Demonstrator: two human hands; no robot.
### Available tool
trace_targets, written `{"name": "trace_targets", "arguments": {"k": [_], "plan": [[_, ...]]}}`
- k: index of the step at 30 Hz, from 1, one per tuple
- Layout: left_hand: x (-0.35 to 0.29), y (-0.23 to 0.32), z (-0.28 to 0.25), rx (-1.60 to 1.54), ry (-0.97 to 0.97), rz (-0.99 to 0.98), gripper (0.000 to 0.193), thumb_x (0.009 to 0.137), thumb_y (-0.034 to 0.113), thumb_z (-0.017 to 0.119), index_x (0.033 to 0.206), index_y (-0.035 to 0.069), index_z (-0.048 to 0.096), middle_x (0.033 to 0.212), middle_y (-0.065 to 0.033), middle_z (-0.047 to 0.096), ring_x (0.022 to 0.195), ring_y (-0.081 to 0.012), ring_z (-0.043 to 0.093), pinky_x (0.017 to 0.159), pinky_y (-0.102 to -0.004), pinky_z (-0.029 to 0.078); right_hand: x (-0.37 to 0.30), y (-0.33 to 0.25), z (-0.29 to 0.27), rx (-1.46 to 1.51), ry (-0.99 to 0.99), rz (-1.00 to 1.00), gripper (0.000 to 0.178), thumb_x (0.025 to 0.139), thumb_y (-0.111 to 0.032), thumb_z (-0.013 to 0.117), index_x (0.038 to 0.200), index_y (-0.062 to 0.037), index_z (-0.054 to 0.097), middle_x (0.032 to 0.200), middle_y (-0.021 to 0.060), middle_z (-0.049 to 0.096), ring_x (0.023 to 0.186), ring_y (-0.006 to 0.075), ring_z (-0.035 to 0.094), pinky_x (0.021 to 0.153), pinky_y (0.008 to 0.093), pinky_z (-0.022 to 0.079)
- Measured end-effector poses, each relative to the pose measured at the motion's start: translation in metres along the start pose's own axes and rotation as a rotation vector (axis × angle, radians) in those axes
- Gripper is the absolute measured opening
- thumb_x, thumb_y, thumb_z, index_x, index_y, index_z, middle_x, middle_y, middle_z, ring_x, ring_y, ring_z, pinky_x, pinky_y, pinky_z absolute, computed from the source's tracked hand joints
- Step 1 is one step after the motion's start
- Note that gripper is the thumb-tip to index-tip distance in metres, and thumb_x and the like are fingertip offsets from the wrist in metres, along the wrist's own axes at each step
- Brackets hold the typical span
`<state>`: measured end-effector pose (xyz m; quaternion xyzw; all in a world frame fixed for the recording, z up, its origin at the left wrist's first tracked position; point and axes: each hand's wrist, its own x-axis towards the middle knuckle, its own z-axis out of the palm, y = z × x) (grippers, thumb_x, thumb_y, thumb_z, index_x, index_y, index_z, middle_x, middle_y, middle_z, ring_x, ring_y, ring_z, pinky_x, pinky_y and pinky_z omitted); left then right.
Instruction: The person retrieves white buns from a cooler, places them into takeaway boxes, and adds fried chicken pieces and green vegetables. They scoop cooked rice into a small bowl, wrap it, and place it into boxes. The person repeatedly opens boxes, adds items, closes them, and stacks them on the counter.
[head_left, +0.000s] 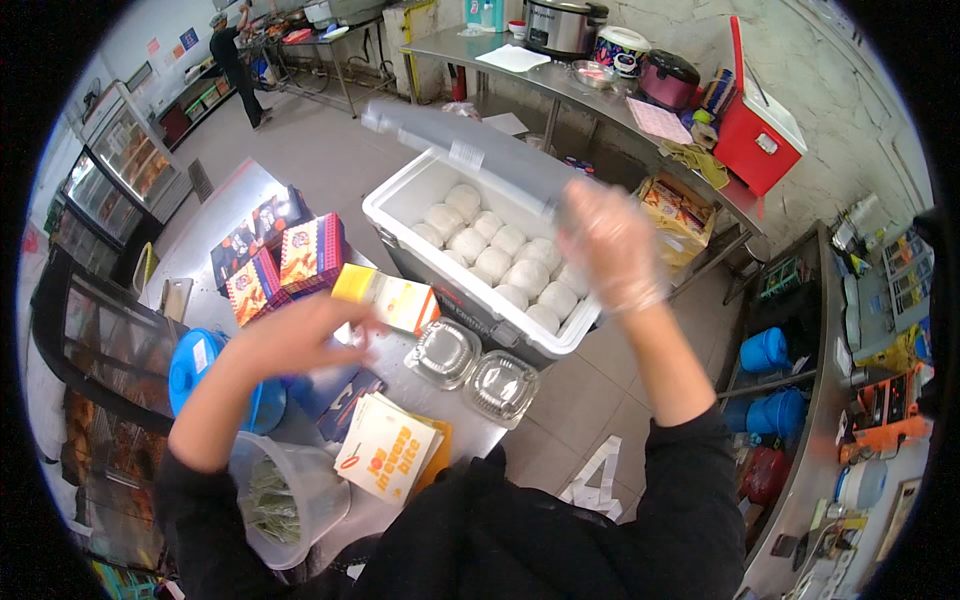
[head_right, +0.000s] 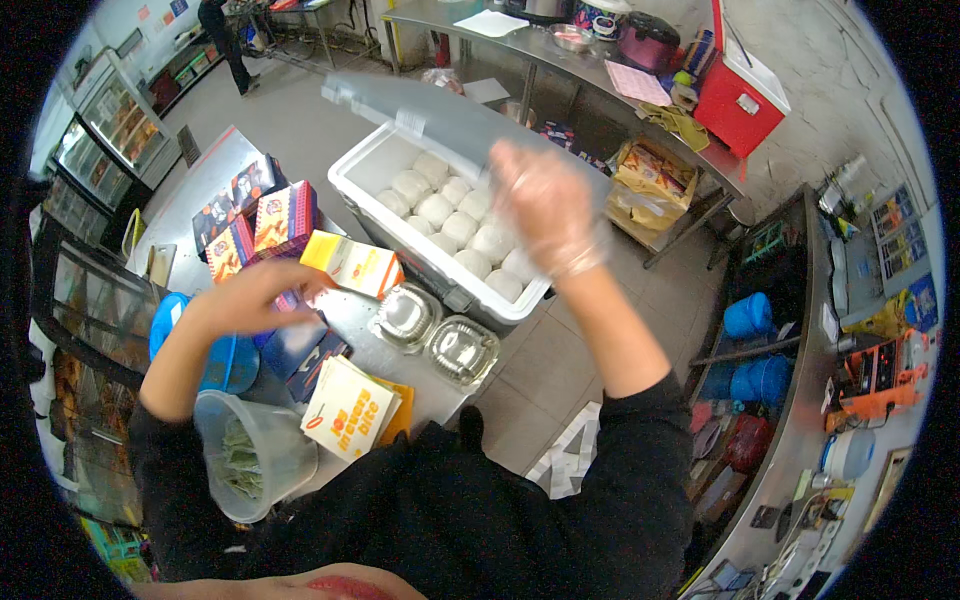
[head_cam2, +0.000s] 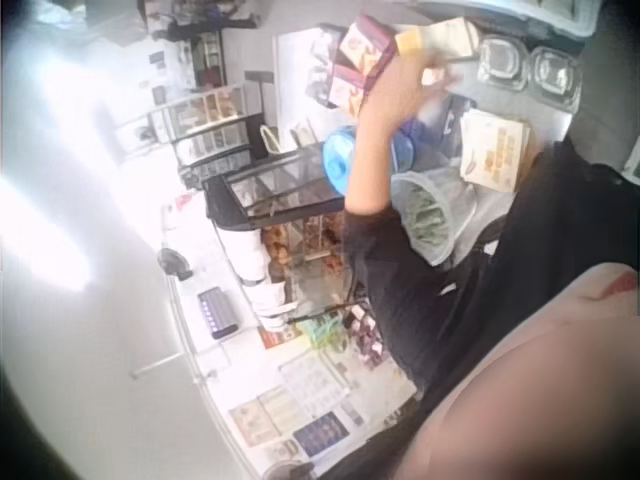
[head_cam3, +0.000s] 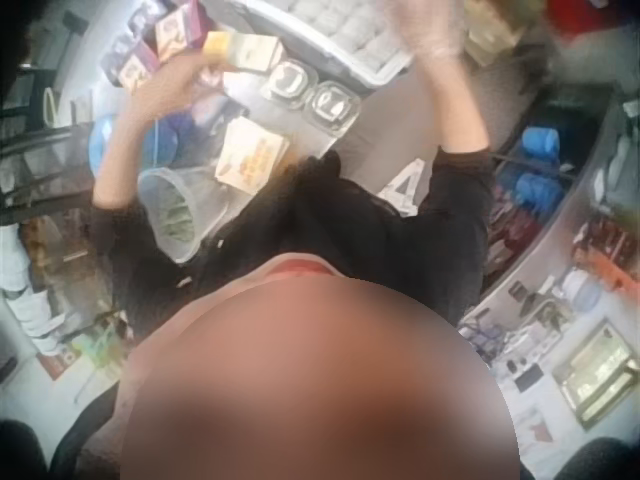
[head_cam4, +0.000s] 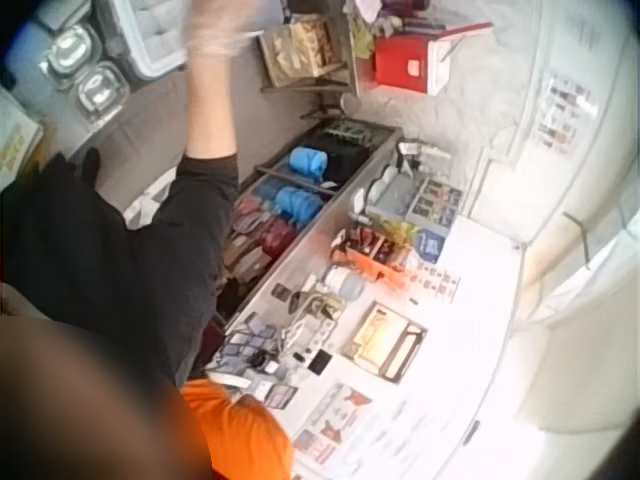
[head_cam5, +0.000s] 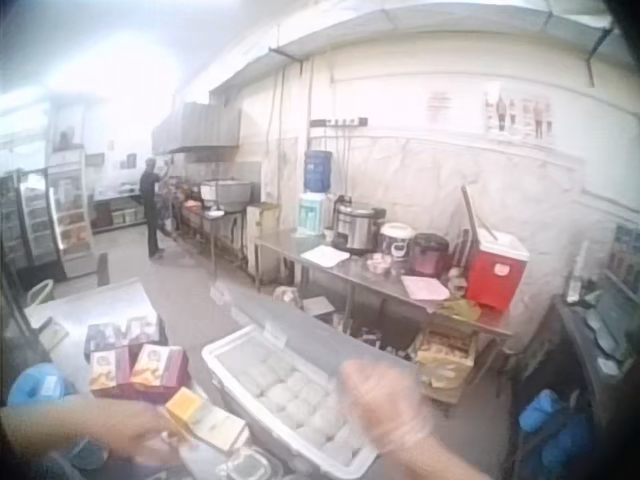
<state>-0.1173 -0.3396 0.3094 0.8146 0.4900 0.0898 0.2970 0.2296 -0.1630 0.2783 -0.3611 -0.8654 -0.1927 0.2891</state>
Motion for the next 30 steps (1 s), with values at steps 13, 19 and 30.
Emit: {"name": "trace_targets", "arguments": {"k": [13,19,30], "plan": [[0.406,-0.170,0.207,0.294,-0.303,-0.483,0.099,0.065,0.078,0.072,0.121,-0.003,0.068,0.130,-0.0283,0.062,0.127,-0.0385,0.056,0.109,-0.0479,0.040,0.090,0.116,-0.016,0.176,0.163,0.094,0.031,0.077,-0.022,0.077,0.102,-0.0056,0.067,0.090,0.0199,0.069,0.084,0.0387,0.067,0.074,0.0423,0.053],[0.405,-0.166,0.192,-0.113,-0.035,-0.304,0.106,0.059,0.072,0.079,0.130,-0.005,0.058,0.130,-0.0311,0.059,0.123,-0.0394,0.057,0.104,-0.0466,0.046,0.092,0.124,-0.016,0.218,0.159,0.112,0.031,0.075,-0.018,0.078,0.101,-0.0062,0.065,0.089,0.0179,0.069,0.083,0.0395,0.066,0.073,0.0427,0.053],[0.443,-0.134,0.213,-0.135,0.079,-0.435,0.110,0.056,0.065,0.083,0.143,0.004,0.053,0.143,-0.0345,0.042,0.129,-0.0442,0.051,0.107,-0.0449,0.045,0.078,0.094,-0.020,0.169,0.085,0.199,0.034,0.074,-0.015,0.078,0.104,-0.0100,0.062,0.091,0.0174,0.068,0.085,0.0396,0.066,0.075,0.0454,0.052]]}}
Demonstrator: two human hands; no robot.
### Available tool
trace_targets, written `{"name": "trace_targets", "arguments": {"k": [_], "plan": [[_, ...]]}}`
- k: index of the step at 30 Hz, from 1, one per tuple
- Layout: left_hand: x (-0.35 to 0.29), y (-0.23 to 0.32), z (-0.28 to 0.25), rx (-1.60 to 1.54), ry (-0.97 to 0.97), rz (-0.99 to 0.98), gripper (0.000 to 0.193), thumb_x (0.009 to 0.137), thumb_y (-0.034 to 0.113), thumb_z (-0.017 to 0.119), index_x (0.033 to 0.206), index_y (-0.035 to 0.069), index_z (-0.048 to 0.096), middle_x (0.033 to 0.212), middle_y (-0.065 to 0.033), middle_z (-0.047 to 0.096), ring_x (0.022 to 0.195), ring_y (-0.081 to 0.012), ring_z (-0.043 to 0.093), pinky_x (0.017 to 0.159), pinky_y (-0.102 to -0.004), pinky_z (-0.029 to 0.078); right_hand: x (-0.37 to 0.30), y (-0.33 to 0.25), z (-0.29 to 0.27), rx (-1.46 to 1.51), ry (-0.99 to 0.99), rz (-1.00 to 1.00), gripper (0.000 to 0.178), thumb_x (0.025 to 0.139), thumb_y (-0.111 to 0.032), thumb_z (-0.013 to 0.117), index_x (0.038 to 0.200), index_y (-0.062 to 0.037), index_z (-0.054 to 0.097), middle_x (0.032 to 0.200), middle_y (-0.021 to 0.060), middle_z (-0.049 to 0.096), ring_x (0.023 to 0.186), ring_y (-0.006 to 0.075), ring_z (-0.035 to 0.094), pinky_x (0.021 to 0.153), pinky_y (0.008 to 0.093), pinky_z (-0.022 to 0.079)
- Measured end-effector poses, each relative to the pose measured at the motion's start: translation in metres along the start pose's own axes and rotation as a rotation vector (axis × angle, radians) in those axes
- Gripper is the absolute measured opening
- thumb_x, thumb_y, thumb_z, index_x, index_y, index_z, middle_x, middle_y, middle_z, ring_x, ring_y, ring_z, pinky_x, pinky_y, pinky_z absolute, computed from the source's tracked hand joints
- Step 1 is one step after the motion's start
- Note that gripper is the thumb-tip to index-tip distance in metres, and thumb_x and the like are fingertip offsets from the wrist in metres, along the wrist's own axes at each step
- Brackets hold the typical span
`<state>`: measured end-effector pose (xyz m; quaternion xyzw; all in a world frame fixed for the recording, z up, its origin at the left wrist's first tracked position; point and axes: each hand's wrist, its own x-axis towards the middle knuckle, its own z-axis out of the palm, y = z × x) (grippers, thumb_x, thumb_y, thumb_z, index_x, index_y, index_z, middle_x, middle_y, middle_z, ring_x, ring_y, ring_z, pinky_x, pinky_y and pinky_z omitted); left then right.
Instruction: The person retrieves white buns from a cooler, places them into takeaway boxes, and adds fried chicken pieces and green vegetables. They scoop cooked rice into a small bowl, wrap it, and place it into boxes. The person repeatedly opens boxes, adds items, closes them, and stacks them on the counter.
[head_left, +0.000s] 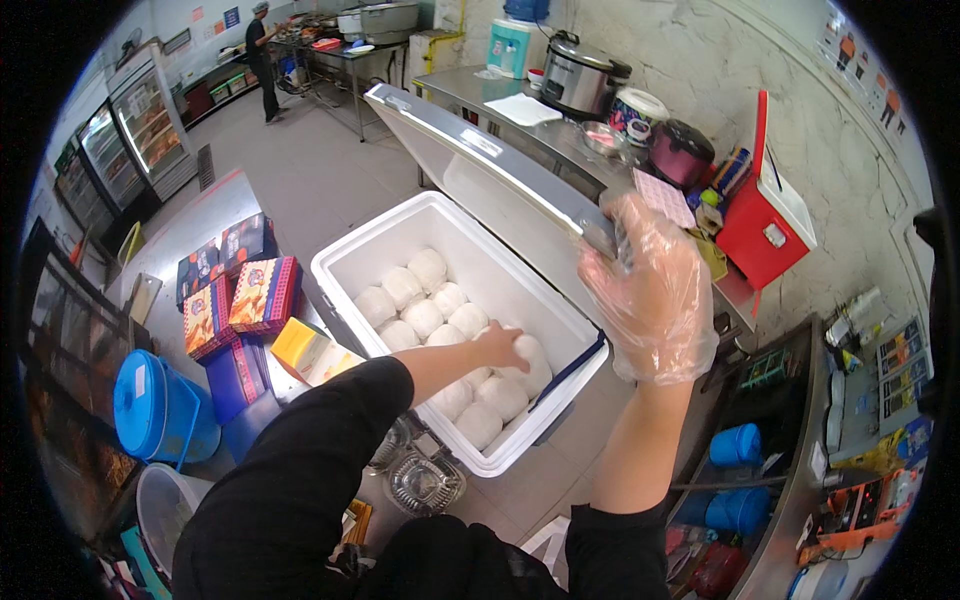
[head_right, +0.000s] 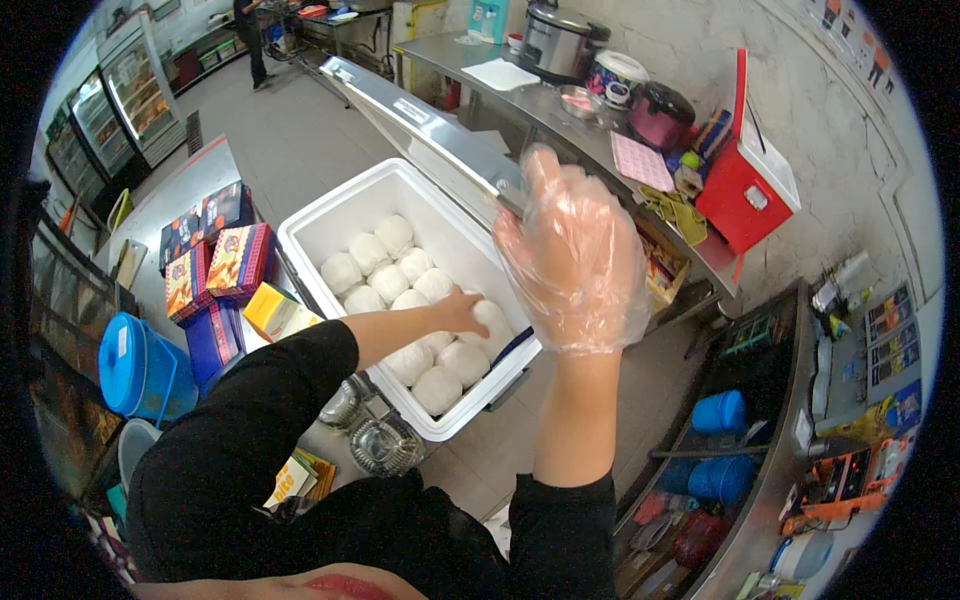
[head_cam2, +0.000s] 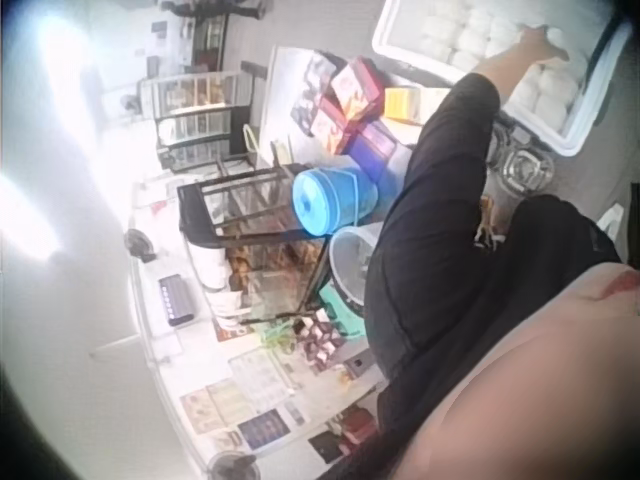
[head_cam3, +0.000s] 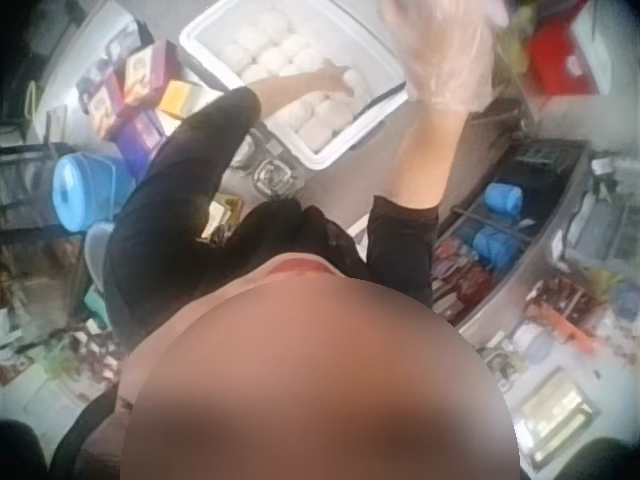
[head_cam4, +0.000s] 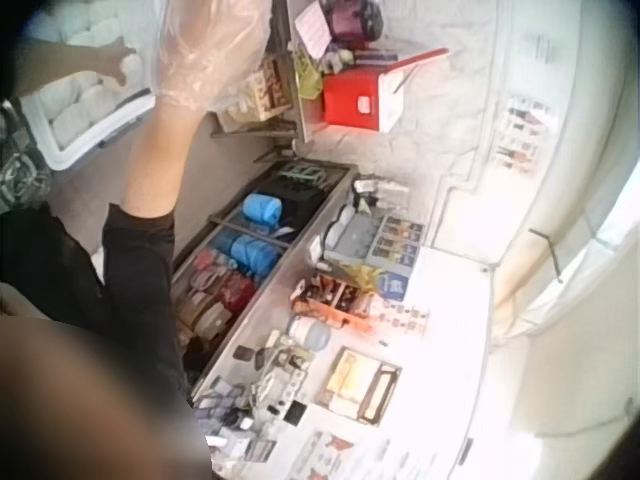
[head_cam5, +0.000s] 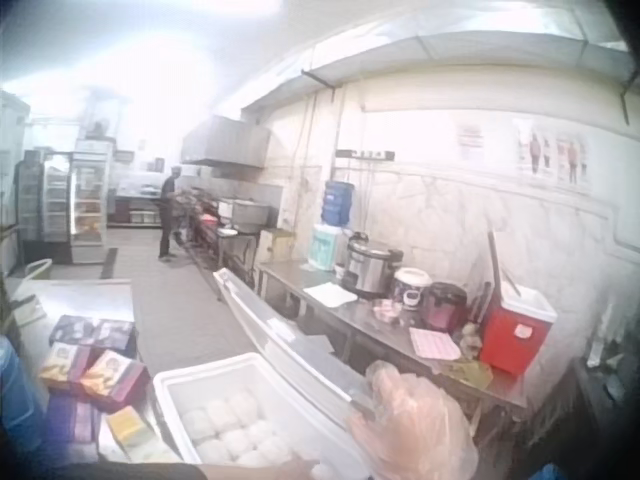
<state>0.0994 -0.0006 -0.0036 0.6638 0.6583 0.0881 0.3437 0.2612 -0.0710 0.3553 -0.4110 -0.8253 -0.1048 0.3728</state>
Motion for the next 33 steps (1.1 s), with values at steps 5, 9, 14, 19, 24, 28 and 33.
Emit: {"name": "trace_targets", "arguments": {"k": [5,9,14,19,24,28,33], "plan": [[-0.053,0.027,-0.032,0.055,-0.017,0.219,0.104,0.059,0.059,0.084,0.142,0.004,0.055,0.138,-0.0329,0.052,0.131,-0.0434,0.049,0.108,-0.0462,0.044,-0.013,-0.024,-0.008,0.035,-0.071,-0.007,0.039,0.077,-0.012,0.078,0.113,-0.0072,0.063,0.101,0.0176,0.068,0.097,0.0370,0.066,0.085,0.0462,0.052],[-0.181,0.045,-0.107,-0.118,-0.256,0.465,0.081,0.064,0.048,0.087,0.128,0.003,0.064,0.123,-0.0186,0.066,0.120,-0.0326,0.059,0.100,-0.0437,0.048,-0.048,-0.050,-0.003,0.110,-0.129,-0.148,0.048,0.076,-0.006,0.077,0.121,-0.0030,0.063,0.109,0.0212,0.068,0.102,0.0403,0.064,0.089,0.0470,0.050],[-0.427,0.008,-0.190,-0.556,-0.270,0.535,0.060,0.071,0.030,0.088,0.119,0.002,0.066,0.113,-0.0120,0.071,0.105,-0.0210,0.066,0.092,-0.0344,0.051,-0.143,-0.094,0.051,-0.070,-0.252,-0.195,0.069,0.070,-0.006,0.076,0.135,-0.0064,0.054,0.117,0.0179,0.064,0.106,0.0407,0.060,0.090,0.0503,0.047],[-0.660,-0.052,-0.176,-0.825,0.164,0.549,0.061,0.074,0.030,0.087,0.123,0.001,0.062,0.110,-0.0132,0.071,0.106,-0.0204,0.065,0.093,-0.0349,0.050,-0.198,-0.213,0.060,0.318,-0.332,-0.060,0.047,0.083,-0.006,0.070,0.128,0.0003,0.061,0.114,0.0196,0.066,0.105,0.0330,0.064,0.090,0.0414,0.051],[-0.876,-0.117,-0.106,-0.683,0.572,0.302,0.077,0.076,0.030,0.087,0.137,0.001,0.050,0.132,-0.0176,0.056,0.120,-0.0245,0.056,0.098,-0.0353,0.046,-0.266,-0.479,-0.025,1.614,-0.932,0.417,0.067,0.102,-0.040,0.053,0.156,-0.0085,0.027,0.135,0.0248,0.056,0.111,0.0303,0.065,0.096,0.0430,0.054],[-1.011,-0.161,-0.036,-1.058,0.716,0.304,0.075,0.080,0.026,0.085,0.140,0.001,0.047,0.130,-0.0135,0.059,0.119,-0.0217,0.057,0.100,-0.0351,0.047,-0.360,-0.671,-0.065,1.935,-1.338,0.245,0.065,0.097,-0.041,0.056,0.143,0.0028,0.043,0.135,0.0219,0.055,0.126,0.0311,0.056,0.110,0.0429,0.044],[-1.164,-0.210,0.065,-1.437,1.052,-0.138,0.064,0.083,0.013,0.080,0.138,0.002,0.051,0.126,-0.0084,0.064,0.115,-0.0179,0.060,0.102,-0.0357,0.048,-0.449,-0.808,-0.035,1.733,-2.103,0.934,0.051,0.104,-0.044,0.051,0.127,-0.0006,0.062,0.119,0.0134,0.070,0.106,0.0256,0.070,0.095,0.0419,0.057]]}}
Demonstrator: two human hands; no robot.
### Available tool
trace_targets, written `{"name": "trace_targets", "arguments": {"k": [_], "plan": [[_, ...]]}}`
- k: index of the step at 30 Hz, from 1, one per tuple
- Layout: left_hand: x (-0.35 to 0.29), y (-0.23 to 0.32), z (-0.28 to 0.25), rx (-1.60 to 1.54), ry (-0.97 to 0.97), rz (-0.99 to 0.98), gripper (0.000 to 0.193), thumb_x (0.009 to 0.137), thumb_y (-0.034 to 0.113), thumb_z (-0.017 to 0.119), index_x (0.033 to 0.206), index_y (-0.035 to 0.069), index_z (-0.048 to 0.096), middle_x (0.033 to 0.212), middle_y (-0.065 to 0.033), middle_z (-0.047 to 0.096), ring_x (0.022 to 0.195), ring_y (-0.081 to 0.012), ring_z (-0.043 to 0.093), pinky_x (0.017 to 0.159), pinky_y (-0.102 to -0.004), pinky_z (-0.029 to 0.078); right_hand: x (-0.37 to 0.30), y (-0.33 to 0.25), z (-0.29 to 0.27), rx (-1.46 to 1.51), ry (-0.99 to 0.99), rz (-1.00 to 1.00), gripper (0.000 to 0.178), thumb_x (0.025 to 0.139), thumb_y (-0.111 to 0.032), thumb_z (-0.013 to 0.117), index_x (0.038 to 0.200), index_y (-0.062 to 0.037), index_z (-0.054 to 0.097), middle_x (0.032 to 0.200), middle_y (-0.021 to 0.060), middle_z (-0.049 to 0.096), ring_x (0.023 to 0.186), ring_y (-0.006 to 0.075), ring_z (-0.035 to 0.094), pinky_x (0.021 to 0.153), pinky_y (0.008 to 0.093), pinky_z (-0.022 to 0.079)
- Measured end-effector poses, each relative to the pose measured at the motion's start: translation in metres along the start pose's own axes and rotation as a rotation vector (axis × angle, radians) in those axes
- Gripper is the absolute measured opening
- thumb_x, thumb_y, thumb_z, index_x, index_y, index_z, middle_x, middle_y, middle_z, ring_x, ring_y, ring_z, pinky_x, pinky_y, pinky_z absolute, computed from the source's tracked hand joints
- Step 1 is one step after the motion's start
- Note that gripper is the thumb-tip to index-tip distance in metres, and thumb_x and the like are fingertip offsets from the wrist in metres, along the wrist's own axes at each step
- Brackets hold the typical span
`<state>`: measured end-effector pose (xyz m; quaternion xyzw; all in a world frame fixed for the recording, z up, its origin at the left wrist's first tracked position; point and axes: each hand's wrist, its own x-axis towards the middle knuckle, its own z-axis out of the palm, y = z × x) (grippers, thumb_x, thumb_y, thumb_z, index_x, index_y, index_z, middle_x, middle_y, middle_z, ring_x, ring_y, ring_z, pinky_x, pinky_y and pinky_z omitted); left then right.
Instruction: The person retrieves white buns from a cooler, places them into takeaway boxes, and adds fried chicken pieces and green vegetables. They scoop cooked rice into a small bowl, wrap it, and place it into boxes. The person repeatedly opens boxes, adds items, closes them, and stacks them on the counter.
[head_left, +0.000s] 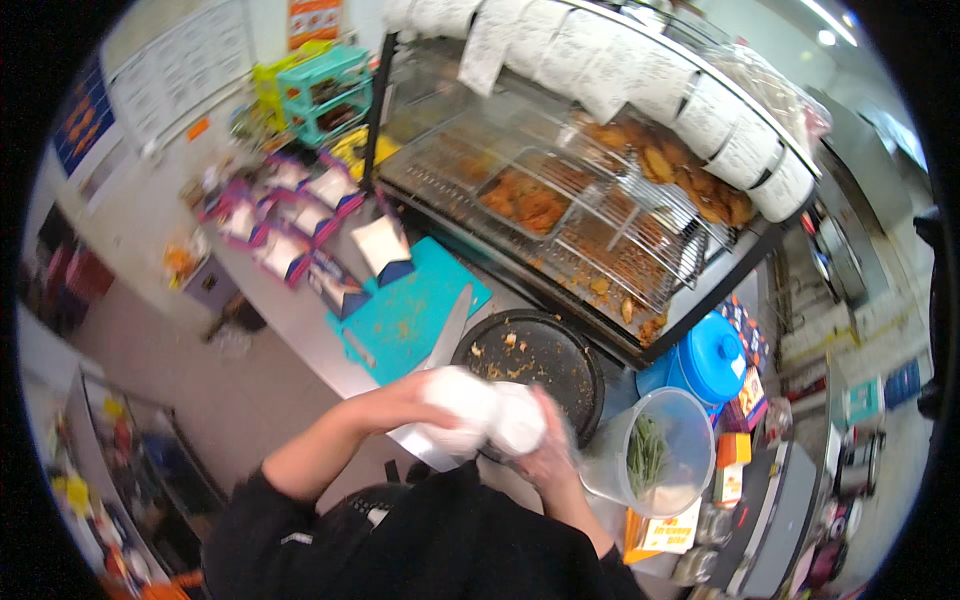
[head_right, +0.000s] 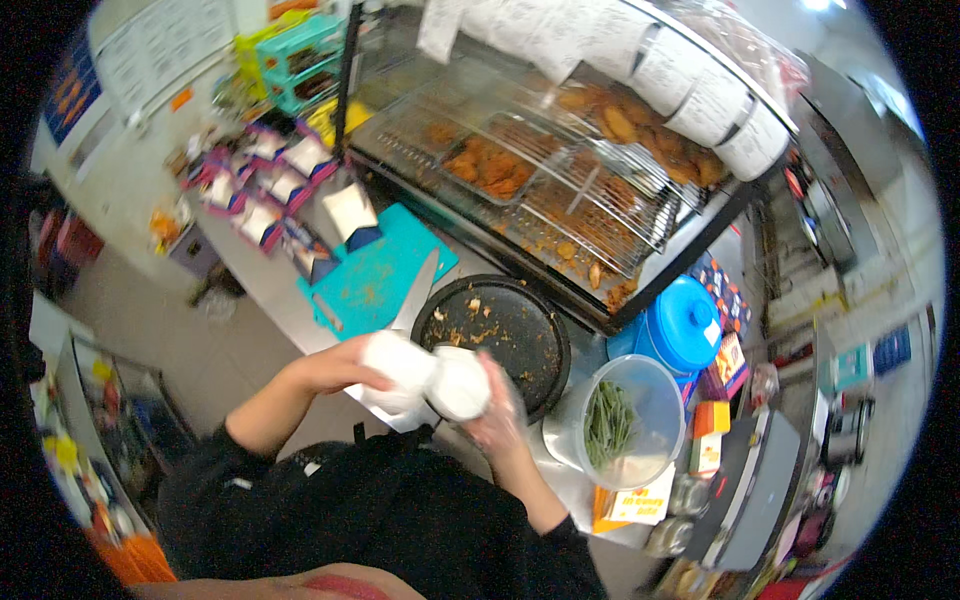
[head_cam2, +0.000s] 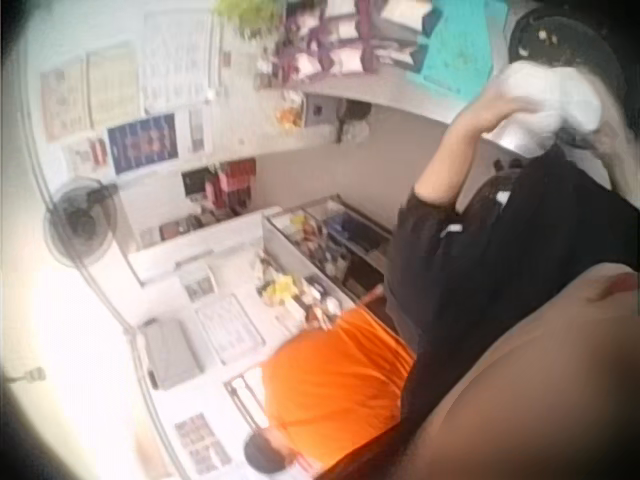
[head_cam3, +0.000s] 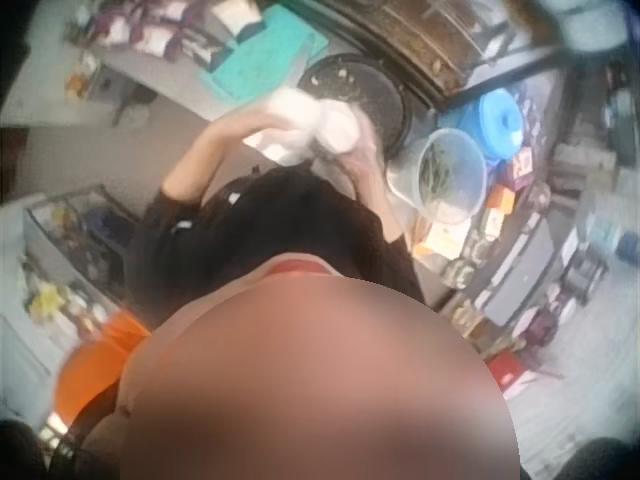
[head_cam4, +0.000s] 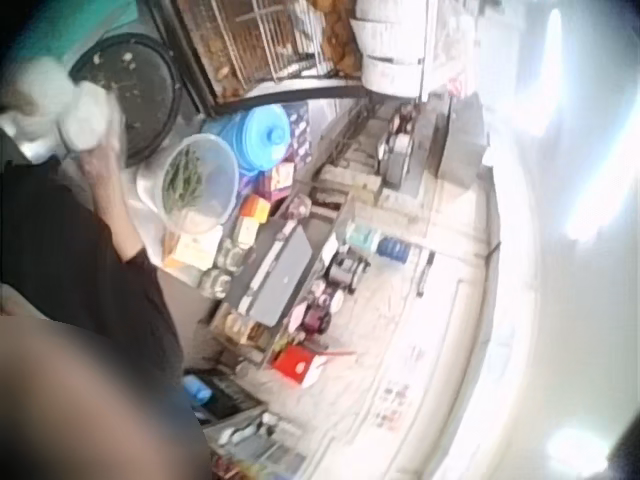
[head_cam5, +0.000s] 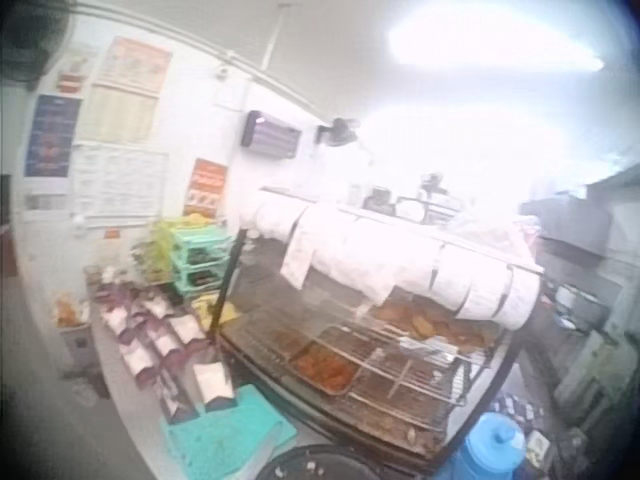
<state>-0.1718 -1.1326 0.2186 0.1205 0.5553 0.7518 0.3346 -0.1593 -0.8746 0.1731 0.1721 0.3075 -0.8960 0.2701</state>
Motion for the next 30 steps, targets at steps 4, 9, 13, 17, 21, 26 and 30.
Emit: {"name": "trace_targets", "arguments": {"k": [4,9,13,17,21,26,30], "plan": [[-0.090,-0.030,-0.076,-0.092,0.495,0.031,0.061,0.080,0.008,0.077,0.135,0.001,0.052,0.121,-0.0098,0.065,0.113,-0.0206,0.063,0.096,-0.0386,0.053,0.096,0.044,0.017,-0.071,-0.131,0.164,0.047,0.104,-0.037,0.055,0.136,-0.0033,0.054,0.135,0.0106,0.062,0.117,0.0237,0.065,0.102,0.0447,0.053],[-0.158,-0.059,-0.121,-0.128,0.808,0.073,0.062,0.077,0.008,0.077,0.134,0.000,0.051,0.118,-0.0123,0.065,0.105,-0.0261,0.066,0.091,-0.0418,0.056,0.217,0.074,0.088,-0.799,-0.152,-0.218,0.080,0.074,-0.014,0.089,0.141,-0.0122,0.045,0.127,0.0130,0.061,0.118,0.0238,0.060,0.097,0.0380,0.054],[-0.189,-0.060,-0.177,-0.081,0.789,0.059,0.061,0.076,0.007,0.077,0.132,-0.001,0.053,0.115,-0.0120,0.066,0.103,-0.0257,0.067,0.092,-0.0413,0.055,0.319,0.092,0.168,-1.291,-0.297,-1.110,0.075,0.070,-0.002,0.078,0.138,-0.0147,0.052,0.122,0.0135,0.066,0.113,0.0328,0.064,0.099,0.0433,0.050],[-0.212,-0.059,-0.264,0.209,0.712,-0.024,0.059,0.078,0.008,0.074,0.132,-0.003,0.053,0.114,-0.0138,0.068,0.104,-0.0257,0.067,0.093,-0.0400,0.054,0.424,0.089,0.193,-1.708,-0.360,-1.545,0.054,0.079,-0.003,0.068,0.131,-0.0189,0.063,0.113,0.0109,0.069,0.110,0.0349,0.063,0.096,0.0462,0.049],[-0.214,-0.055,-0.362,0.243,0.586,-0.139,0.054,0.080,0.010,0.073,0.130,-0.003,0.054,0.117,-0.0154,0.068,0.106,-0.0249,0.066,0.092,-0.0375,0.052,0.505,0.119,0.160,-1.551,-0.016,-1.016,0.065,0.085,-0.013,0.072,0.145,-0.0119,0.048,0.130,0.0171,0.060,0.122,0.0336,0.056,0.106,0.0440,0.044],[-0.208,-0.048,-0.424,-0.020,0.433,-0.087,0.059,0.081,0.013,0.069,0.133,-0.006,0.050,0.124,-0.0214,0.066,0.111,-0.0286,0.066,0.096,-0.0392,0.052,0.578,0.134,0.160,-2.024,0.384,-0.581,0.073,0.090,-0.031,0.069,0.151,-0.0059,0.038,0.147,0.0197,0.047,0.132,0.0331,0.050,0.113,0.0423,0.038],[-0.195,-0.035,-0.431,-0.223,0.372,-0.079,0.065,0.080,0.014,0.068,0.138,-0.006,0.045,0.125,-0.0269,0.064,0.111,-0.0335,0.067,0.097,-0.0422,0.054,0.575,0.129,0.185,-2.310,0.215,-0.270,0.059,0.094,-0.031,0.061,0.148,-0.0124,0.044,0.151,0.0110,0.047,0.136,0.0281,0.047,0.109,0.0438,0.043]]}}
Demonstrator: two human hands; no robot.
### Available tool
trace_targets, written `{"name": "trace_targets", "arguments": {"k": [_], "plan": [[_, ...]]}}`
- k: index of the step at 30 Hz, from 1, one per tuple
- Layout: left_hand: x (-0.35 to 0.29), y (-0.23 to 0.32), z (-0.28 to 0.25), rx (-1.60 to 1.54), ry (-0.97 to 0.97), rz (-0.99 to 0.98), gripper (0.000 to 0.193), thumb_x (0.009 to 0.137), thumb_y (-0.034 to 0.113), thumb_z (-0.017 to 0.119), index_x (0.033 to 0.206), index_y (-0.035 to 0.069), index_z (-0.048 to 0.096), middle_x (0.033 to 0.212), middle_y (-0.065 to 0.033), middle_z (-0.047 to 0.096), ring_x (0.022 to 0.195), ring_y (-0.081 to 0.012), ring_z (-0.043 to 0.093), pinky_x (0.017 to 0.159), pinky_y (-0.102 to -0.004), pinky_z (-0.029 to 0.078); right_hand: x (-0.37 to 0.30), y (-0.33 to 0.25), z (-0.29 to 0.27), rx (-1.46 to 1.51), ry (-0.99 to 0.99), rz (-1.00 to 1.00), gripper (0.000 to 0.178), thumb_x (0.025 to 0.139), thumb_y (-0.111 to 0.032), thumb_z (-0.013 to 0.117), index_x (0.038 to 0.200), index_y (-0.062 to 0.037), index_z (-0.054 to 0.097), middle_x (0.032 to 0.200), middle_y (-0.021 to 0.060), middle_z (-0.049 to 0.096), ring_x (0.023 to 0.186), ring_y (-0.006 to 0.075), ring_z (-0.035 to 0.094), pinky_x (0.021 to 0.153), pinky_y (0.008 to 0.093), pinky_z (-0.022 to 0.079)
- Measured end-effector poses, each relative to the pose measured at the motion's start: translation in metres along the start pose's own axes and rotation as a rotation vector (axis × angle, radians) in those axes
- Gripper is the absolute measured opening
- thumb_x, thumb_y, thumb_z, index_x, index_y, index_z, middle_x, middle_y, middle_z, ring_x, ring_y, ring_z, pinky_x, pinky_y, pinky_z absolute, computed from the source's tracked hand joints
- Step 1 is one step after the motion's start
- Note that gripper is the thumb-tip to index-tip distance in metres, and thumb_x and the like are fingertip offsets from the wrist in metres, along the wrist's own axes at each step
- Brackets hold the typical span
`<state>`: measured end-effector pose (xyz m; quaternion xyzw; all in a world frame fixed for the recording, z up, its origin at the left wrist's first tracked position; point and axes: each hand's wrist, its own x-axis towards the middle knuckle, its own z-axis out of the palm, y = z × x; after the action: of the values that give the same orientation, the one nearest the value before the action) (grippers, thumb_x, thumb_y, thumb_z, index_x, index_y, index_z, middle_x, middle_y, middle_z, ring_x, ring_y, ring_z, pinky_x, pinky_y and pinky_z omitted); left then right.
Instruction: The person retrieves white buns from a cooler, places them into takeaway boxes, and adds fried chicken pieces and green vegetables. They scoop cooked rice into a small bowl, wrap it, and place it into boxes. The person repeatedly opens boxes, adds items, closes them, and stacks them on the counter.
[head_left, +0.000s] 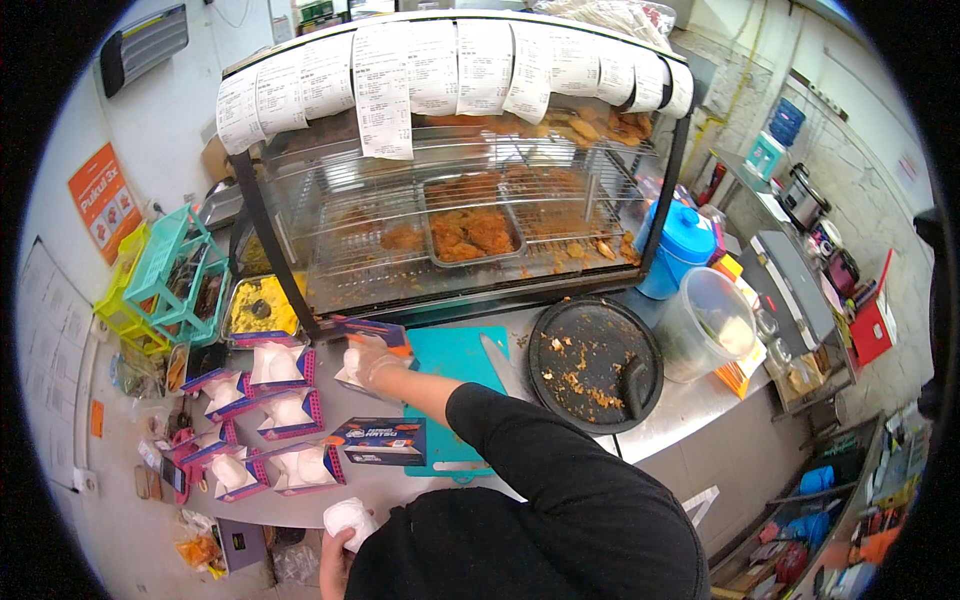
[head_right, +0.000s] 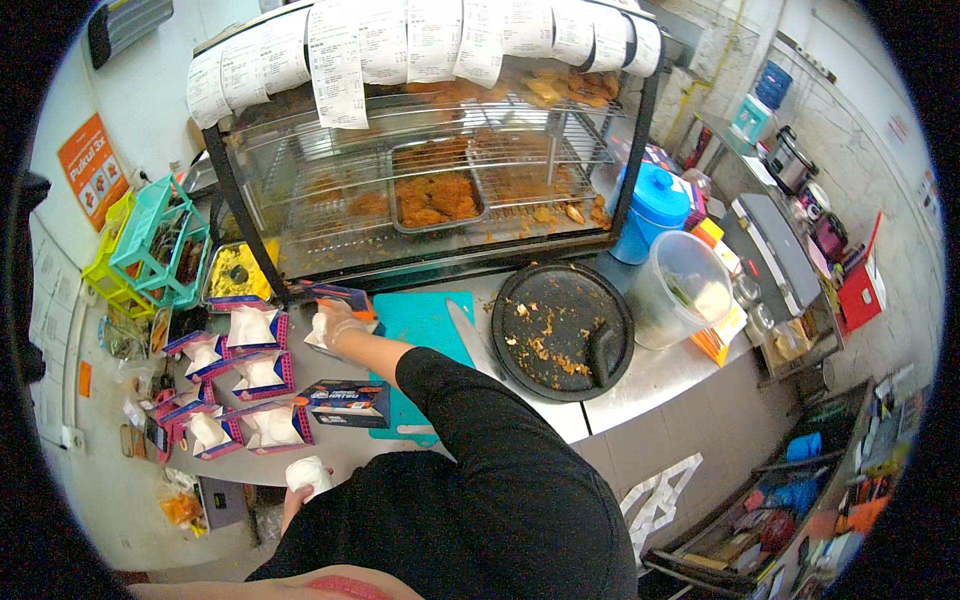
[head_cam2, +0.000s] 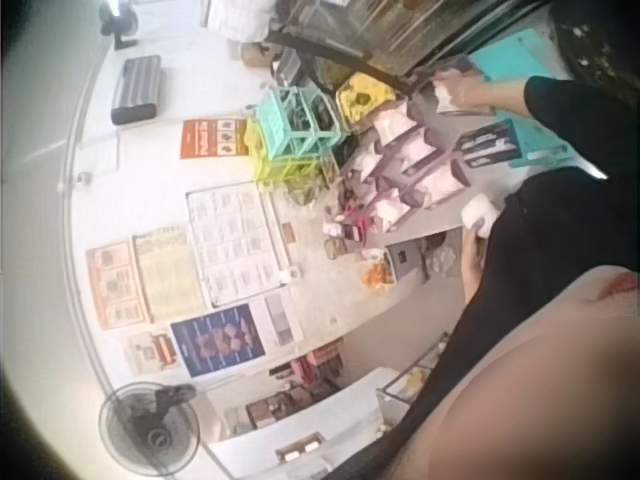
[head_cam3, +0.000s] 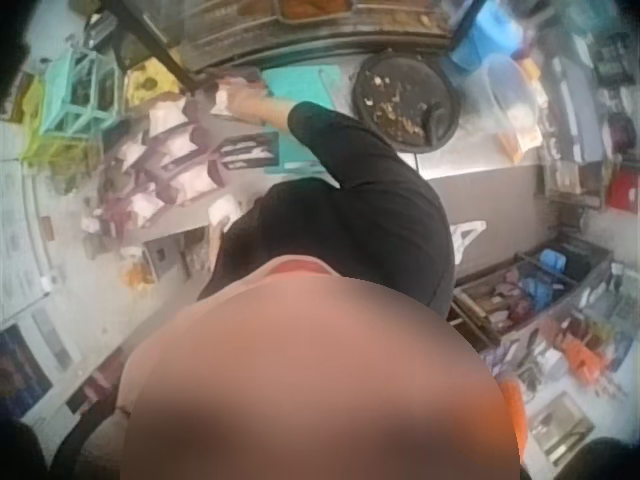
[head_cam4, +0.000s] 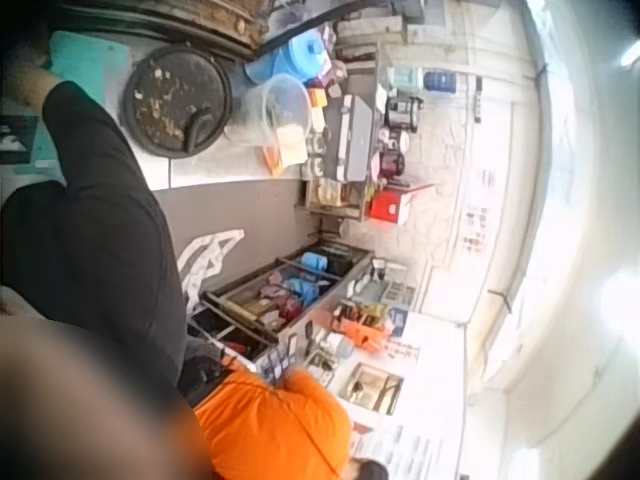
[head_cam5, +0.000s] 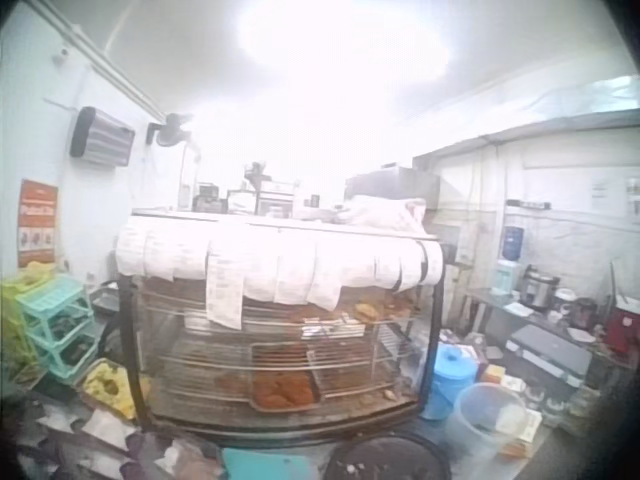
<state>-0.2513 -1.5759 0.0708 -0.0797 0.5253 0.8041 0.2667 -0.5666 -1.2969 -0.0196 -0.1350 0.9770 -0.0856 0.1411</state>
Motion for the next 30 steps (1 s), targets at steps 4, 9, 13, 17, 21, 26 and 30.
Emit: {"name": "trace_targets", "arguments": {"k": [4,9,13,17,21,26,30], "plan": [[0.022,0.014,0.003,-0.018,-0.050,-0.050,0.068,0.081,0.014,0.067,0.141,-0.003,0.042,0.126,-0.0285,0.063,0.107,-0.0362,0.068,0.081,-0.0449,0.061,-0.027,-0.014,-0.015,0.169,0.354,0.183,0.049,0.096,-0.031,0.056,0.140,-0.0109,0.055,0.136,0.0133,0.062,0.132,0.0266,0.053,0.101,0.0476,0.048],[0.033,0.009,-0.005,-0.028,-0.153,-0.089,0.067,0.083,0.015,0.067,0.142,-0.001,0.041,0.127,-0.0264,0.063,0.104,-0.0354,0.069,0.066,-0.0448,0.064,-0.038,-0.026,-0.018,0.222,0.383,0.199,0.037,0.096,-0.023,0.056,0.130,-0.0132,0.063,0.129,0.0145,0.067,0.128,0.0269,0.058,0.097,0.0458,0.052],[0.044,0.003,-0.010,-0.016,-0.007,-0.173,0.064,0.085,0.017,0.067,0.142,0.000,0.043,0.123,-0.0188,0.062,0.100,-0.0323,0.069,0.064,-0.0425,0.063,-0.055,-0.033,-0.049,0.187,0.275,0.229,0.023,0.093,-0.013,0.057,0.112,-0.0107,0.070,0.114,0.0128,0.071,0.112,0.0241,0.068,0.091,0.0426,0.056],[0.047,0.000,-0.001,-0.061,0.076,-0.009,0.062,0.088,0.020,0.066,0.142,0.002,0.043,0.126,-0.0158,0.059,0.104,-0.0308,0.067,0.066,-0.0415,0.062,-0.118,-0.063,-0.106,0.100,0.329,-0.140,0.029,0.095,-0.024,0.059,0.116,-0.0059,0.065,0.107,0.0177,0.071,0.101,0.0337,0.070,0.086,0.0442,0.057],[0.038,-0.004,0.008,-0.171,0.014,0.152,0.051,0.098,0.029,0.054,0.141,0.003,0.045,0.133,-0.0114,0.056,0.122,-0.0301,0.057,0.089,-0.0485,0.055,-0.221,-0.106,-0.115,0.725,0.145,-0.563,0.066,0.079,-0.041,0.078,0.131,-0.0075,0.056,0.122,0.0188,0.065,0.113,0.0360,0.063,0.097,0.0447,0.051],[0.091,-0.001,-0.006,0.297,-0.123,0.268,0.046,0.099,0.035,0.050,0.132,0.005,0.056,0.136,-0.0103,0.058,0.127,-0.0281,0.052,0.115,-0.0464,0.033,-0.259,-0.106,-0.068,1.158,0.177,-0.490,0.069,0.067,-0.020,0.089,0.128,-0.0093,0.057,0.127,0.0090,0.060,0.121,0.0251,0.058,0.107,0.0380,0.045],[0.140,-0.022,-0.015,1.484,-0.123,0.775,0.042,0.085,0.035,0.066,0.117,0.007,0.067,0.130,-0.0114,0.061,0.124,-0.0305,0.053,0.117,-0.0524,0.028,-0.253,-0.089,-0.016,1.325,-0.156,-0.532,0.061,0.070,-0.013,0.087,0.125,-0.0085,0.060,0.126,0.0090,0.059,0.118,0.0269,0.059,0.104,0.0381,0.046]]}}
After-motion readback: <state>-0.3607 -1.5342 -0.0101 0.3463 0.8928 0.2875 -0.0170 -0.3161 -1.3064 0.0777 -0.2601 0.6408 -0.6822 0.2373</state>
